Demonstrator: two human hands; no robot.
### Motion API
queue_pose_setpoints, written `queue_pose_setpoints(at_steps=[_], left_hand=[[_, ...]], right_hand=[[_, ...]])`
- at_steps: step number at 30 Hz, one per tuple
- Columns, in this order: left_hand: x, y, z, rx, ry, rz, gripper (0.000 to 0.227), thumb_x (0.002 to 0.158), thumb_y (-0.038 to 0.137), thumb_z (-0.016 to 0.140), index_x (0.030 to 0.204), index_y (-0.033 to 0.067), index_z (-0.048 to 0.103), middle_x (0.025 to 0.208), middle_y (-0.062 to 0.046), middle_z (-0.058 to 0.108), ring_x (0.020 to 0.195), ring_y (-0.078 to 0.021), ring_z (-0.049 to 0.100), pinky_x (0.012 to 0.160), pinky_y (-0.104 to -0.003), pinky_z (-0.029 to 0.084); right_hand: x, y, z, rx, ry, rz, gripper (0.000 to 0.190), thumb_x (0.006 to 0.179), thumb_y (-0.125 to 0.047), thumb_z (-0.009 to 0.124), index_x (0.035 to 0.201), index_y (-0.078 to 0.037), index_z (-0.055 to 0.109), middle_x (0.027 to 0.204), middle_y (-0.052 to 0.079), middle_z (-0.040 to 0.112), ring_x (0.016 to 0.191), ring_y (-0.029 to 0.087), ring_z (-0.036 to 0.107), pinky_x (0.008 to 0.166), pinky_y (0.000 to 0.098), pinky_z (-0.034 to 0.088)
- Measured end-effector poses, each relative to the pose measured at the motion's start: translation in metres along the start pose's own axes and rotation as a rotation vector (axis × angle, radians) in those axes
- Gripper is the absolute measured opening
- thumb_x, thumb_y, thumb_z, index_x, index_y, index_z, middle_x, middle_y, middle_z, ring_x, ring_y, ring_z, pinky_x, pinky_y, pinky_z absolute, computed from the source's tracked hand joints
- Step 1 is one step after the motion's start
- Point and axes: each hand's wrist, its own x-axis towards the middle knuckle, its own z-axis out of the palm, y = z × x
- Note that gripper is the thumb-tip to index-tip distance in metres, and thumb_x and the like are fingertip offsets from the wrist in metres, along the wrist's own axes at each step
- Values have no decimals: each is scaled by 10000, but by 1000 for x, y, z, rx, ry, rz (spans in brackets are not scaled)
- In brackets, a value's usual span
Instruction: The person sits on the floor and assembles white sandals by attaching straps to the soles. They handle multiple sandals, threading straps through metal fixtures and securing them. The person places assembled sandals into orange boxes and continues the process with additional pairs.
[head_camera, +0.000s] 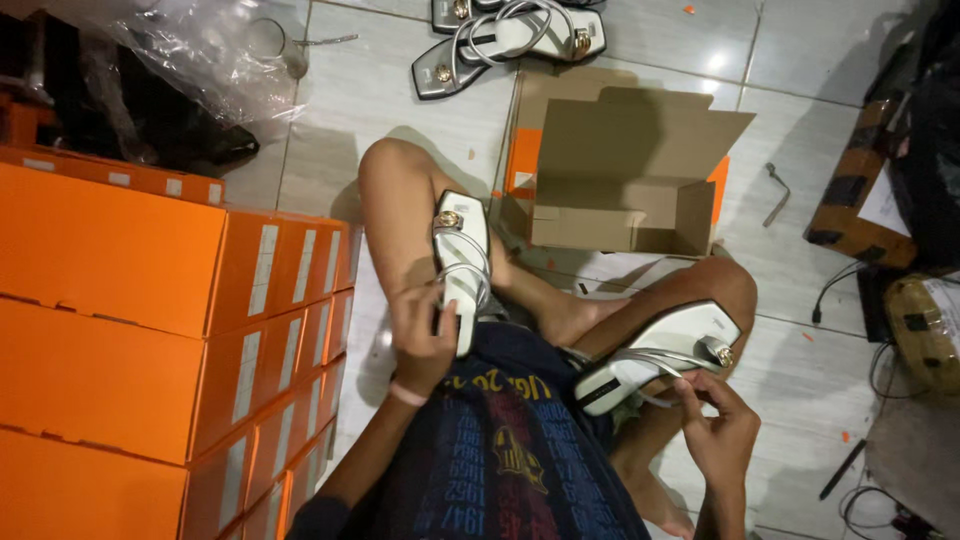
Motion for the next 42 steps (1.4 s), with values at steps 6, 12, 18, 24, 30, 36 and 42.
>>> queue_pose_setpoints(at_steps=[6, 12, 18, 24, 30, 36, 42], left_hand=[[-5, 2, 10, 135, -231, -108, 996, 651, 333, 928, 1367, -137, 418, 1258, -337, 520, 1140, -485, 529, 973, -508, 454], [10, 2, 15, 160, -192, -55, 930, 602, 214, 874, 1362, -100, 439, 1235, -301, 548, 1119, -470, 552, 980, -520, 466], [32, 16, -37, -80, -317, -10, 872, 647, 196, 846, 1375, -81, 454, 1225, -260, 597, 1122, -434, 605, 979, -501, 498], [97, 39, 52, -118, -420, 315, 961, 735, 279, 901, 1490, -40, 398, 1304, -270, 597, 1187, -465, 568, 1026, -518, 443], [154, 26, 176, -115, -560, 614, 950, 623, 250, 829, 1429, -28, 411, 1234, -271, 604, 1141, -445, 559, 972, -535, 423], [151, -5, 248, 32, -879, 424, 587, 896, 78, 583, 1469, 73, 457, 1087, -244, 687, 1017, -440, 668, 879, -546, 524], [149, -14, 264, 119, -1039, 300, 461, 878, 89, 591, 1339, 111, 588, 1194, -246, 677, 1103, -442, 657, 941, -553, 514]], right_hand=[[19, 27, -11, 290, -249, 171, 201, 898, -89, 763, 1072, 12, 769, 950, 52, 761, 883, 107, 669, 796, 266, 527], [75, 53, -27, 250, 133, 6, 247, 1030, -184, 711, 1180, 11, 698, 1104, 52, 707, 996, 124, 634, 863, 286, 515], [119, 94, -4, 118, 34, -65, 338, 1054, -239, 658, 1254, 31, 697, 1192, 57, 616, 1035, 135, 613, 883, 275, 511], [112, 128, -9, 338, -139, 278, 434, 964, -232, 714, 1309, 24, 653, 1080, 91, 683, 962, 152, 600, 827, 300, 492], [78, 152, -11, 421, -11, 242, 420, 974, -255, 666, 1306, -1, 624, 1137, 22, 710, 986, 69, 627, 833, 230, 512], [60, 155, -5, 565, 29, 373, 414, 986, -228, 654, 1339, -16, 613, 1057, 48, 691, 890, 103, 620, 730, 262, 508], [73, 132, -7, 641, 6, 382, 387, 982, -189, 643, 1329, -23, 607, 1061, 17, 686, 893, 66, 631, 732, 227, 519]])
